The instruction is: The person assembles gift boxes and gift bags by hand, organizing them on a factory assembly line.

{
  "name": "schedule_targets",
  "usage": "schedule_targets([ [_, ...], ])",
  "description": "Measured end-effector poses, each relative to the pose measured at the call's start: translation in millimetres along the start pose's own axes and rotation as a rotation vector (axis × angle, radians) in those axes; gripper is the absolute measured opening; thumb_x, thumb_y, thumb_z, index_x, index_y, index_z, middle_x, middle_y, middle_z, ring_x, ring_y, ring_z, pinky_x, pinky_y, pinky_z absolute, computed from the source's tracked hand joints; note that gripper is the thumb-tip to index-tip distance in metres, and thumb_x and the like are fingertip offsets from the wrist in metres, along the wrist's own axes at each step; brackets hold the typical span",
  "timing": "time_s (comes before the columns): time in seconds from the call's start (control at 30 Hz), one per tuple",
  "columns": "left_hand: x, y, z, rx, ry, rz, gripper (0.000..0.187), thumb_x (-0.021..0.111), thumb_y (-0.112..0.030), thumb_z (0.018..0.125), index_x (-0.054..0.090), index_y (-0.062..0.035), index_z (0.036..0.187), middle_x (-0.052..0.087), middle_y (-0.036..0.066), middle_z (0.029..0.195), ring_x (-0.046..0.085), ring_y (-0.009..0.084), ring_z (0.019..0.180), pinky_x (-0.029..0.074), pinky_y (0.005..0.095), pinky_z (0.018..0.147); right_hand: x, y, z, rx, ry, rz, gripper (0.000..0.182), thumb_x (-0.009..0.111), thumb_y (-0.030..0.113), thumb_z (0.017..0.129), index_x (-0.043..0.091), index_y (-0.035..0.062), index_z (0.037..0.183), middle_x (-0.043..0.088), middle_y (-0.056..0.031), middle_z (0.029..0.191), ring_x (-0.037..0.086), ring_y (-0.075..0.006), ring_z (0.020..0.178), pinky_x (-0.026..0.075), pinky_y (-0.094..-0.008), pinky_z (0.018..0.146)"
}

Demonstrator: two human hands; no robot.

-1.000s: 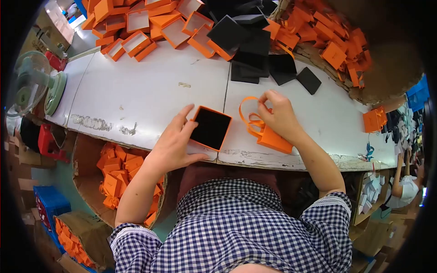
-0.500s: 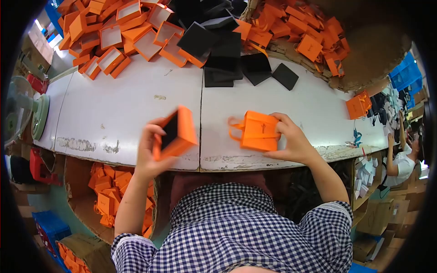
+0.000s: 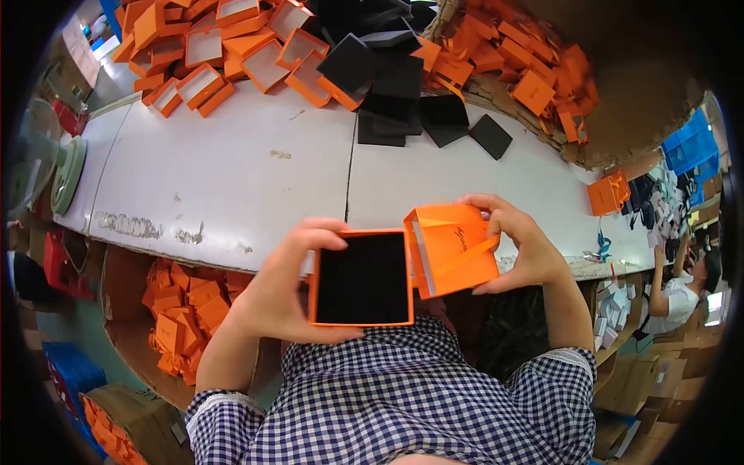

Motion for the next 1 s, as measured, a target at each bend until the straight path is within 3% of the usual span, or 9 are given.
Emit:
schedule_targets([
  [0.1,6,4,7,0.056,0.038,0.144,0.087,0.098,-0.027,0.059,0.050,-0.0063,0.129,0.056,0.017,0.132,0.057,0.0338,0.121,0.051,0.0431,0.100,1,7,3,-0.012,0.017,-0.063,0.061,0.100,0.024,0.054,0.048,0.0122,0.084,0.054,-0.0202,0.145,0.057,-0.0364,0.129,0.050,-0.0438,0.103],
  [0.5,0,8,13,0.006,0.014,0.219,0.089,0.098,-0.025,0.059,0.049,-0.0061,0.131,0.055,0.017,0.130,0.058,0.0308,0.116,0.056,0.0354,0.081,28,19,10,-0.060,-0.037,-0.019,0.061,0.100,0.028,0.058,0.055,0.0080,0.094,0.053,-0.0220,0.141,0.058,-0.0391,0.127,0.050,-0.0463,0.103],
  [0.6,3,22,6,0.078,0.026,0.318,0.122,0.102,-0.041,0.054,0.035,-0.0005,0.148,0.042,0.023,0.143,0.049,0.0385,0.130,0.046,0.0468,0.105,44,19,19,-0.167,-0.135,-0.071,0.059,0.097,0.031,0.062,0.054,0.0058,0.093,0.053,-0.0244,0.140,0.058,-0.0415,0.123,0.052,-0.0467,0.099],
  [0.7,29,16,4,0.097,0.084,0.334,0.163,0.102,-0.054,0.043,0.005,0.0027,0.161,0.016,0.026,0.161,0.038,0.0386,0.144,0.036,0.0500,0.117,87,25,36,-0.226,-0.100,0.105,0.059,0.095,0.033,0.064,0.054,0.0040,0.095,0.051,-0.0254,0.138,0.059,-0.0421,0.118,0.054,-0.0459,0.095],
  [0.73,41,29,-8,0.018,-0.072,-0.108,0.159,0.102,-0.053,0.048,0.006,0.0027,0.161,0.014,0.027,0.162,0.040,0.0378,0.143,0.035,0.0488,0.118,93,24,42,-0.209,-0.059,0.173,0.061,0.095,0.033,0.065,0.053,0.0035,0.098,0.051,-0.0255,0.137,0.059,-0.0421,0.116,0.054,-0.0454,0.094],
  [0.8,42,36,-34,-0.177,-0.158,-0.259,0.149,0.097,-0.055,0.059,0.005,0.0009,0.163,0.018,0.024,0.165,0.028,0.0375,0.150,0.026,0.0500,0.122,115,16,52,-0.214,-0.026,0.237,0.066,0.095,0.032,0.064,0.055,0.0027,0.107,0.051,-0.0241,0.134,0.058,-0.0419,0.116,0.051,-0.0448,0.098],
  [0.87,13,-6,-58,-0.255,-0.151,-0.060,0.105,0.087,-0.011,0.077,0.024,-0.0026,0.161,0.043,0.020,0.152,0.045,0.0362,0.138,0.038,0.0490,0.117,108,15,59,-0.223,-0.080,0.258,0.069,0.094,0.034,0.065,0.055,0.0025,0.112,0.052,-0.0237,0.133,0.057,-0.0416,0.117,0.048,-0.0459,0.101],
  [0.93,-43,-54,-73,-0.618,-0.197,-0.067,0.118,0.092,-0.011,0.071,0.017,-0.0018,0.162,0.042,0.017,0.154,0.043,0.0295,0.139,0.040,0.0452,0.116,90,-17,83,-0.305,-0.290,0.119,0.074,0.092,0.038,0.068,0.056,0.0023,0.121,0.053,-0.0223,0.131,0.054,-0.0408,0.120,0.044,-0.0476,0.104],
  [1.0,-117,-53,-123,-0.652,0.012,0.374,0.122,0.093,-0.011,0.070,0.015,0.0012,0.162,0.041,0.018,0.154,0.043,0.0303,0.139,0.043,0.0421,0.113,45,-96,103,-0.255,-0.568,-0.324,0.072,0.085,0.041,0.075,0.056,0.0022,0.129,0.057,-0.0193,0.128,0.053,-0.0390,0.122,0.045,-0.0474,0.100],
])
Point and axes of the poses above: each hand's wrist, its own z-axis towards the middle knuckle, its own x-axis out of the palm, y = z × x, the point moved 1 cm from there along z, towards the middle knuckle
